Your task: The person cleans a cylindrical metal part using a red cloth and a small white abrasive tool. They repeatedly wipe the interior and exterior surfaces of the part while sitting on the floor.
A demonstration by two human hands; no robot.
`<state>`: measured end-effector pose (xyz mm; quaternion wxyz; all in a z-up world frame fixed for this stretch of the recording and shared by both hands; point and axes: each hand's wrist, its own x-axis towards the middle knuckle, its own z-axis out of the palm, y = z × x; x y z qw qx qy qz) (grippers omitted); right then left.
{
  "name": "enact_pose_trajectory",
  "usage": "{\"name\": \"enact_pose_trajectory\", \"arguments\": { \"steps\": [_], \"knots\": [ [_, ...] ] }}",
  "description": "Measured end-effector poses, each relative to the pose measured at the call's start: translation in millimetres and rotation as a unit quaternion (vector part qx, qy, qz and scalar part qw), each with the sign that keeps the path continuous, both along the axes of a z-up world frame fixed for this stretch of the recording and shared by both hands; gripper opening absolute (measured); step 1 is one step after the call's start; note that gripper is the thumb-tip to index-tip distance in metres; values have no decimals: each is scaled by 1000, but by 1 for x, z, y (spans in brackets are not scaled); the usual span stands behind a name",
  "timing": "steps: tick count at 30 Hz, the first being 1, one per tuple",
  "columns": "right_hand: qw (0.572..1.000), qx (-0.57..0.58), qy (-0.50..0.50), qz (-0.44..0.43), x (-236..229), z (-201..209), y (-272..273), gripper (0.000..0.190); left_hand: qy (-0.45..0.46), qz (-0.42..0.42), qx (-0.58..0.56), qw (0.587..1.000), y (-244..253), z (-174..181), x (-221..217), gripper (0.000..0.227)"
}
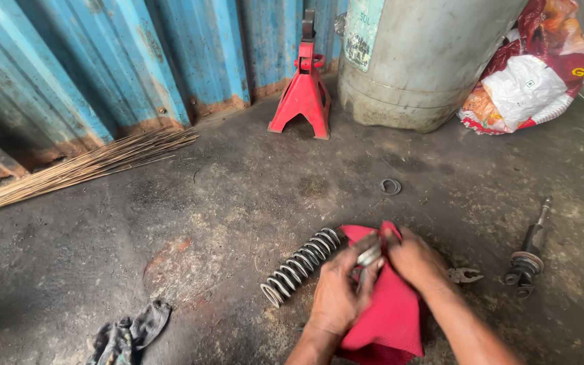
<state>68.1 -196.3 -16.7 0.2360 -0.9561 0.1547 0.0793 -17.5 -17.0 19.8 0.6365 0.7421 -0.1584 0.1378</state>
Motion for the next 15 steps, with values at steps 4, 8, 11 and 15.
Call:
{"name": "enact_pose_trajectory", "arguments": {
  "steps": [4,8,11,15],
  "knots": [
    [974,-224,15,-15,4,18,-39,98,-77,78,18,994,-2,1,10,37],
    [982,118,-142,46,-4,57,-30,50,9,96,-5,995,14,6,12,47],
    [932,300,-162,124,-27,60,-13,53,3,77,-1,997,12,4,12,46],
    [886,376,-210,171,-43,53,12,37,22,16,-96,995,5,0,12,50]
  ]
}}
